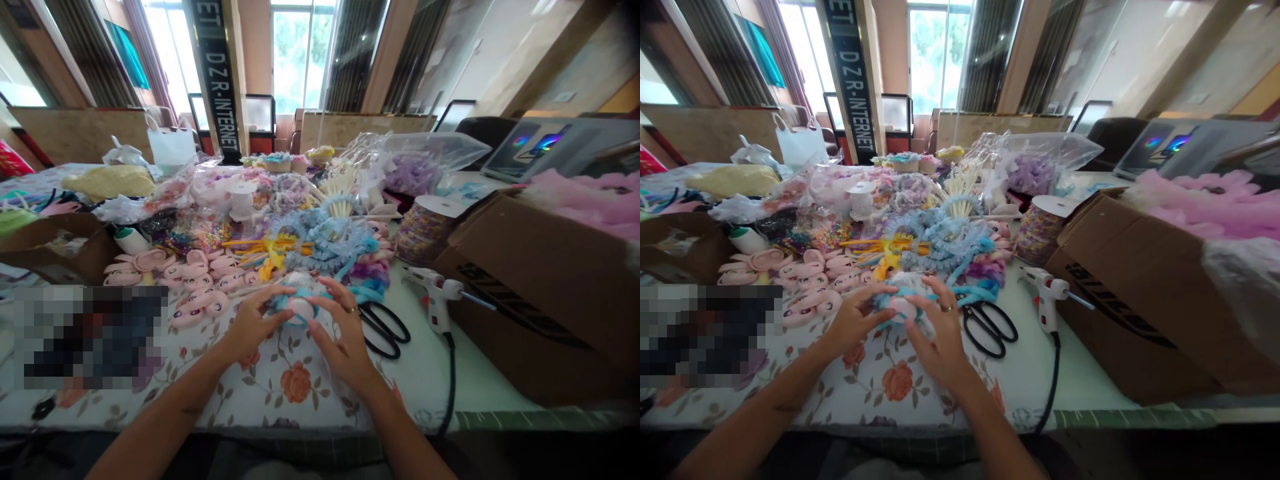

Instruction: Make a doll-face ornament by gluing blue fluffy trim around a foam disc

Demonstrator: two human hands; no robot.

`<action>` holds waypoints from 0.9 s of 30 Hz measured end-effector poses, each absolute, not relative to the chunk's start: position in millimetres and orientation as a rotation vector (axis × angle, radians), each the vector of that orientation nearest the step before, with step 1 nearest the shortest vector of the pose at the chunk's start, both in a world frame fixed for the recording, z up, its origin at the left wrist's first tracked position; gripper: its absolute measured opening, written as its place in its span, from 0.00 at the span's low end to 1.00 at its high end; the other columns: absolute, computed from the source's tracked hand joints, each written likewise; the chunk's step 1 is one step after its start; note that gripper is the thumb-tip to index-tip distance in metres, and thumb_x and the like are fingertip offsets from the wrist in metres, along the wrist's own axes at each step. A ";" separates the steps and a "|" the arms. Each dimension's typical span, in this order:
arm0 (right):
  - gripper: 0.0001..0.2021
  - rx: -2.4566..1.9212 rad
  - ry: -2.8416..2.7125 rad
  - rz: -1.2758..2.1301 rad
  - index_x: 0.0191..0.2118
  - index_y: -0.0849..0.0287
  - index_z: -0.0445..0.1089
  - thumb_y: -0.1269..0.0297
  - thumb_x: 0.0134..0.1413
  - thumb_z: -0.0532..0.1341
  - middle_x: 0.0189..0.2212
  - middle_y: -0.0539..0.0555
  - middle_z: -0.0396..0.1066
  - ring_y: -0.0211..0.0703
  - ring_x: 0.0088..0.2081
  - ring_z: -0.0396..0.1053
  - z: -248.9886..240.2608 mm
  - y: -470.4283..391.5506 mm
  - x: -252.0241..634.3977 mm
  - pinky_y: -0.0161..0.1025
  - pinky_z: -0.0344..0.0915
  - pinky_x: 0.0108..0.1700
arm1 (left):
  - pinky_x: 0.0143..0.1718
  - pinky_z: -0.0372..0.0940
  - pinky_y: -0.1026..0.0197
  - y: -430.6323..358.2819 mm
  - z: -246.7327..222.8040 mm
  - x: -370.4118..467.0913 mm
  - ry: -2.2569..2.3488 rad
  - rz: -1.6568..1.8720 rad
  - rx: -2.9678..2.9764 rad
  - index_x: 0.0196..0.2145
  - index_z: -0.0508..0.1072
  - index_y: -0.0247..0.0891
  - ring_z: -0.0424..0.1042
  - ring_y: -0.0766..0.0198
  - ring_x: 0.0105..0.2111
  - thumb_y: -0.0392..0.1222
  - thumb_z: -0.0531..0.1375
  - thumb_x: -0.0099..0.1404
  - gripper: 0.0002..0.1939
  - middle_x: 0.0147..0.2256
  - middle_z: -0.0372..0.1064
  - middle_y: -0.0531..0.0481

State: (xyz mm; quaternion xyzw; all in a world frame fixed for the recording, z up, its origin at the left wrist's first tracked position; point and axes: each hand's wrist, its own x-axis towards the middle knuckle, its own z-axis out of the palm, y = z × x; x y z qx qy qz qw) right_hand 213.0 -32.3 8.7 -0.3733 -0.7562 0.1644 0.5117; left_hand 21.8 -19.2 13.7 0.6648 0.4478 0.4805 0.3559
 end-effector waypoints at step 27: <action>0.17 -0.993 -2.075 -0.060 0.52 0.61 0.65 0.66 0.56 0.59 0.61 0.67 0.53 0.60 0.65 0.46 6.8 -41.1 191.4 0.59 0.54 0.60 | 0.60 0.56 0.50 -19.1 5.8 24.0 1.048 1.322 2.000 0.50 0.68 0.45 0.63 0.56 0.56 0.41 0.59 0.65 0.15 0.53 0.67 0.45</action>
